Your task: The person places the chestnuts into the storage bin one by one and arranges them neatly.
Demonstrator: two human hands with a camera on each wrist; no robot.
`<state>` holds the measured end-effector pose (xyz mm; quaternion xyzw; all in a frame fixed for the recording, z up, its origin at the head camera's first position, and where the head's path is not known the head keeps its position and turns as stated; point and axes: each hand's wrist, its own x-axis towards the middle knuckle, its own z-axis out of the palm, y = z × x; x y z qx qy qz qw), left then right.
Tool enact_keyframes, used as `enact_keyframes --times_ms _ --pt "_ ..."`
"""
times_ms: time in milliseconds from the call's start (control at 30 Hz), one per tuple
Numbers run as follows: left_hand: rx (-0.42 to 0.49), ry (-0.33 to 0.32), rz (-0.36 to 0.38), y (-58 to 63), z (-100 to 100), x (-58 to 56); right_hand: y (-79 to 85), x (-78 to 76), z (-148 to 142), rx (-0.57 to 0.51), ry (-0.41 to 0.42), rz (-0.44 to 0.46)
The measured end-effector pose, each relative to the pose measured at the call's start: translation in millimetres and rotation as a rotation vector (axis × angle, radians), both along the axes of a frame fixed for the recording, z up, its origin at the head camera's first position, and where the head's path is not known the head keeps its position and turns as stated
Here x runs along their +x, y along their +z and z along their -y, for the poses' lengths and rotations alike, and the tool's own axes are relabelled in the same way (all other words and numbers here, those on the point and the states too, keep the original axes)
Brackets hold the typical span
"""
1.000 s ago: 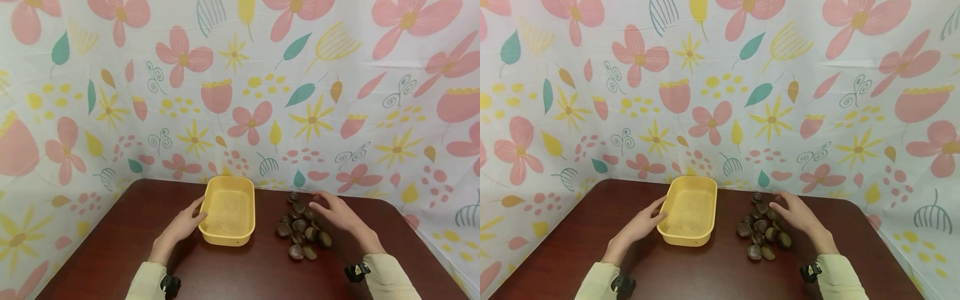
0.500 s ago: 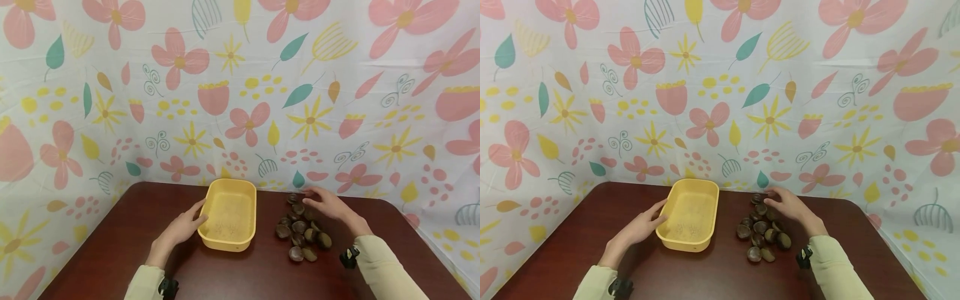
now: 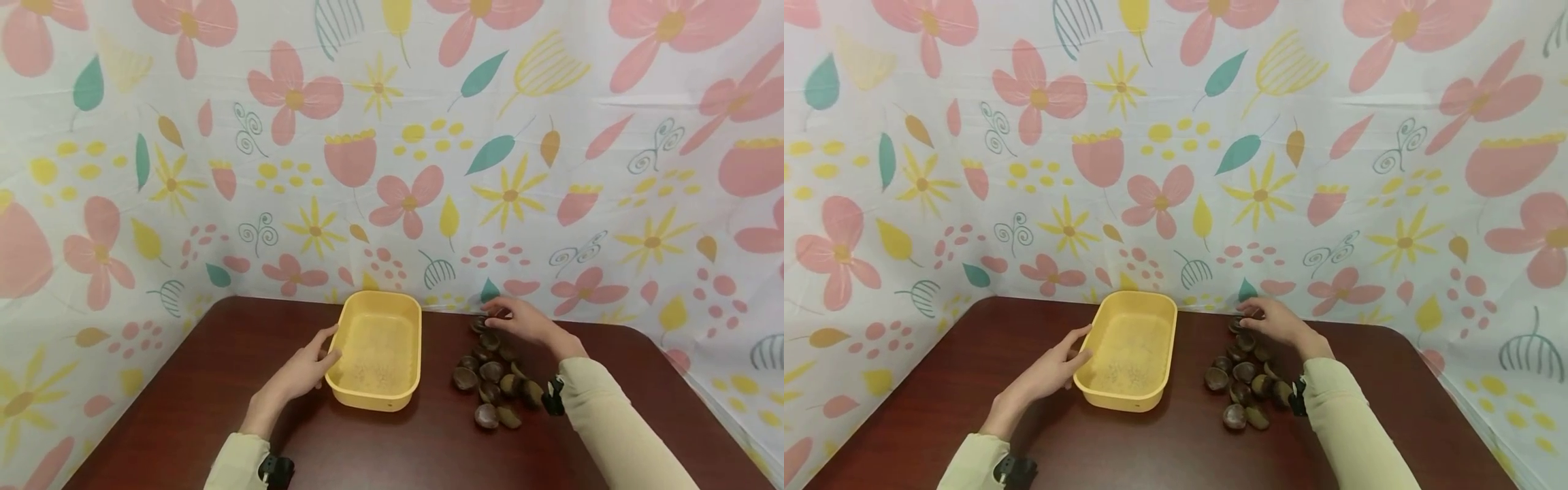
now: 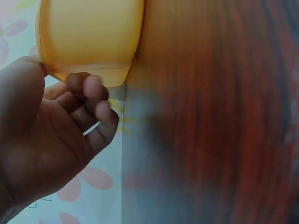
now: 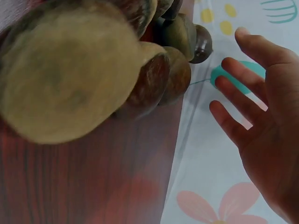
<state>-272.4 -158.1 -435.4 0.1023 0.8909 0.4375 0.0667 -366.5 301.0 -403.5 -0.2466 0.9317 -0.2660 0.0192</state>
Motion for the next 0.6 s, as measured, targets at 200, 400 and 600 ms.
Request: enact_keyframes --times_ms 200,400,600 --pt "0.034 0.009 -0.044 -2.8 -2 -3.5 -2.3 -12.7 2 -0.042 0.068 0.045" --pt "0.036 -0.005 -0.034 -4.4 -4 -3.6 -5.8 -18.7 -5 -0.042 0.105 0.075" --pt "0.034 0.012 -0.029 -2.5 -2 -3.8 -10.4 -26.8 -2 -0.064 0.121 0.164"
